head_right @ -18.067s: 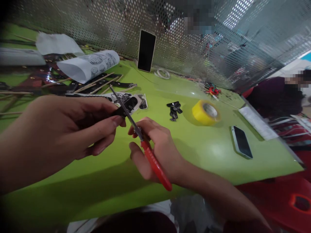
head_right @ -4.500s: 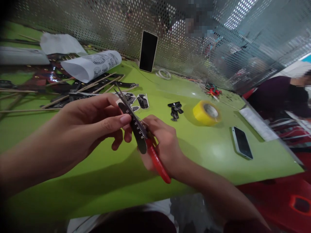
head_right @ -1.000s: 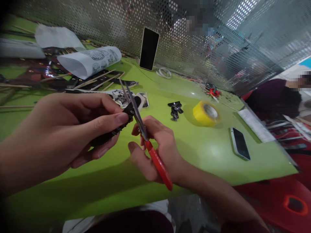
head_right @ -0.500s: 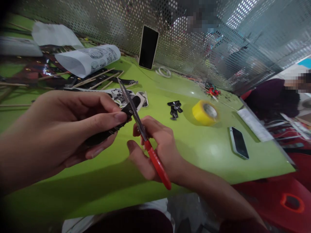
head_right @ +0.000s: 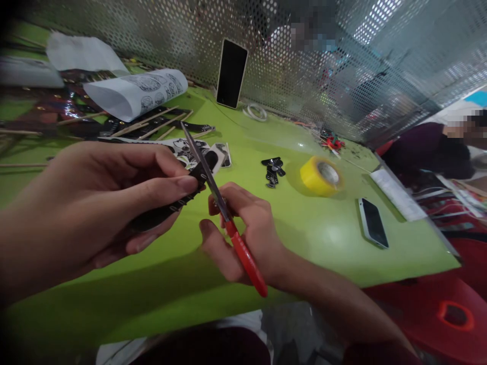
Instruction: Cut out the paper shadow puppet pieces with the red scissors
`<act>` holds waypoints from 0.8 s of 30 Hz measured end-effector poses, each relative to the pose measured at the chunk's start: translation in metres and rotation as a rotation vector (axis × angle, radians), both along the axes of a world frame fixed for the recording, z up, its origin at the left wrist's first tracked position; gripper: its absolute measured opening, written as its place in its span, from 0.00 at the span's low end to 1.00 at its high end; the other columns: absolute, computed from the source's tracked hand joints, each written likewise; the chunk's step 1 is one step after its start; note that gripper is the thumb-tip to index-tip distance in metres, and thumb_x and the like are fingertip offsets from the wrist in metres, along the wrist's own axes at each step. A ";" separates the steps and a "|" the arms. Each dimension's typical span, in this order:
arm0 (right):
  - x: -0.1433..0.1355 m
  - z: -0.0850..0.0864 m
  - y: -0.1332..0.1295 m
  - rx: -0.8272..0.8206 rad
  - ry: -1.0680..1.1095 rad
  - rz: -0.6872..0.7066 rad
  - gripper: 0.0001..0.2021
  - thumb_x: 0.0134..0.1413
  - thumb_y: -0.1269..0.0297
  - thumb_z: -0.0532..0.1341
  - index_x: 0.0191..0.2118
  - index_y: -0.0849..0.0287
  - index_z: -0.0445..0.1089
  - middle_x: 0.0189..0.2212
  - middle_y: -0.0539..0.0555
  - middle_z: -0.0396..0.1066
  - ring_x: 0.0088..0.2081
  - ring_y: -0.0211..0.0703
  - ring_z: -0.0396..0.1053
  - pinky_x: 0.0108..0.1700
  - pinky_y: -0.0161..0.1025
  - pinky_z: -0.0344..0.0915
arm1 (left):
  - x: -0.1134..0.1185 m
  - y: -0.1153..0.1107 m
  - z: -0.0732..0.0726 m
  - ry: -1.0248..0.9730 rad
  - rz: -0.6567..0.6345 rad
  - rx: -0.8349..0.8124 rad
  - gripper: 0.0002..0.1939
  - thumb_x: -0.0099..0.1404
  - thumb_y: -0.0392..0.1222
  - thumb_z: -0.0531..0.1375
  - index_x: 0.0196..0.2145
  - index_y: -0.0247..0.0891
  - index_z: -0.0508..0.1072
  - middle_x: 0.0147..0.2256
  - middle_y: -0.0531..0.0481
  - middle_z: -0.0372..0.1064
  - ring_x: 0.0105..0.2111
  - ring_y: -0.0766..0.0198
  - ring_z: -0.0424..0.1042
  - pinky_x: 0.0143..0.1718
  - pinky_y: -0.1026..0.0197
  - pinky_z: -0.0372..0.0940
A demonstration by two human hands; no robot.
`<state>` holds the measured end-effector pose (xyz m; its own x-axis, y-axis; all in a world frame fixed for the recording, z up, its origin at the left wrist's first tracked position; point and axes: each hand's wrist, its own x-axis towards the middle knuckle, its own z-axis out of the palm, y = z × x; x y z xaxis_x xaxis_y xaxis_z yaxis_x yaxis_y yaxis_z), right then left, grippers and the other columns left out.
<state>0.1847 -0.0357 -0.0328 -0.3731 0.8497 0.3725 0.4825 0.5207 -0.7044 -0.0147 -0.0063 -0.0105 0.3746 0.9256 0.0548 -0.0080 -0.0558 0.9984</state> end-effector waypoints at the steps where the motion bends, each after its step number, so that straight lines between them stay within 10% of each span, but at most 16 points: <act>1: 0.000 -0.001 0.000 0.004 0.000 -0.002 0.08 0.63 0.67 0.67 0.39 0.51 0.66 0.32 0.48 0.70 0.31 0.42 0.68 0.34 0.42 0.68 | 0.002 0.002 0.003 0.030 0.003 0.012 0.12 0.66 0.52 0.69 0.34 0.41 0.77 0.13 0.59 0.63 0.11 0.67 0.68 0.08 0.71 0.56; 24: 0.001 0.004 0.003 0.008 -0.050 0.036 0.06 0.61 0.67 0.65 0.37 0.54 0.67 0.30 0.46 0.69 0.29 0.38 0.68 0.34 0.40 0.68 | -0.019 0.005 -0.005 -0.028 -0.046 -0.114 0.09 0.65 0.40 0.66 0.27 0.41 0.78 0.11 0.60 0.62 0.07 0.72 0.60 0.06 0.75 0.49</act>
<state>0.1856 -0.0328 -0.0289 -0.4215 0.8327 0.3590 0.4980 0.5434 -0.6758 -0.0336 -0.0015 -0.0152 0.4165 0.9083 -0.0385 -0.0361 0.0588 0.9976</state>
